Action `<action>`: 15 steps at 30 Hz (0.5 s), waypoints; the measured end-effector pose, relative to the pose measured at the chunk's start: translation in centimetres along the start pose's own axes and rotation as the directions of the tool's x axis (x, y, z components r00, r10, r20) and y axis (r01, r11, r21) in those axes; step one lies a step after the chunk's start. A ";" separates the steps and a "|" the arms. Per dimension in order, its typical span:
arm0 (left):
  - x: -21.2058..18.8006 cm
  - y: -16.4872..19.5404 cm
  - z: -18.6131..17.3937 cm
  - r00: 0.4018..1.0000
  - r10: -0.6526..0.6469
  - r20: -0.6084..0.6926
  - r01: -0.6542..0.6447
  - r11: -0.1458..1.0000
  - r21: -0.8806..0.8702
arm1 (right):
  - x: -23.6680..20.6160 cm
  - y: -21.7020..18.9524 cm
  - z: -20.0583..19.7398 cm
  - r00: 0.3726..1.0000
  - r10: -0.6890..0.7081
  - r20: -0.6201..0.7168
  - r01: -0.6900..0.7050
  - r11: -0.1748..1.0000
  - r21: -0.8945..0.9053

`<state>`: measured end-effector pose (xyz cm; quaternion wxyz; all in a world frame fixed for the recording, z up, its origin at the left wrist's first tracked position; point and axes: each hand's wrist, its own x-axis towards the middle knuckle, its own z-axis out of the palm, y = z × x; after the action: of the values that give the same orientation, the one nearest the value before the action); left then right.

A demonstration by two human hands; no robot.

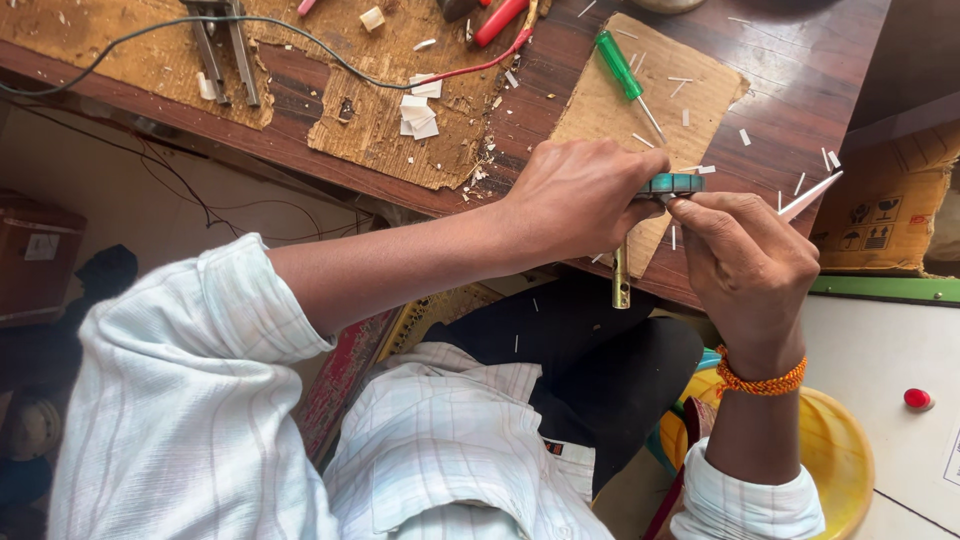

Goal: The person repeatedly cuts small white insulating pieces with scissors, folds them, and inserts them into slots of a motor stator. They use a green screwdriver to press the pieces into place. The work continues in a repetitive cycle throughout the clip.

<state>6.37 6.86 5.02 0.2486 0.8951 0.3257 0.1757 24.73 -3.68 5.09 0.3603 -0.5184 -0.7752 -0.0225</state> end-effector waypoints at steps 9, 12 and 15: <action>0.2 -0.1 0.1 0.998 0.052 -0.040 -0.053 0.998 -0.033 | 0.1 -1.0 -0.7 0.997 0.010 0.083 0.000 0.993 -0.116; 0.2 -0.3 -0.1 0.998 0.057 -0.009 -0.057 0.997 -0.046 | 0.3 -0.9 -0.1 1.000 -0.015 0.024 0.017 0.994 -0.105; 0.5 -0.5 -0.5 0.995 0.102 -0.023 -0.103 0.992 -0.071 | 0.2 -0.9 0.8 0.999 -0.016 -0.032 0.013 0.993 -0.119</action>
<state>6.24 7.71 5.18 0.2684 0.8993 0.2750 0.2086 23.51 -3.61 4.95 0.3414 -0.5328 -0.7702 -0.0796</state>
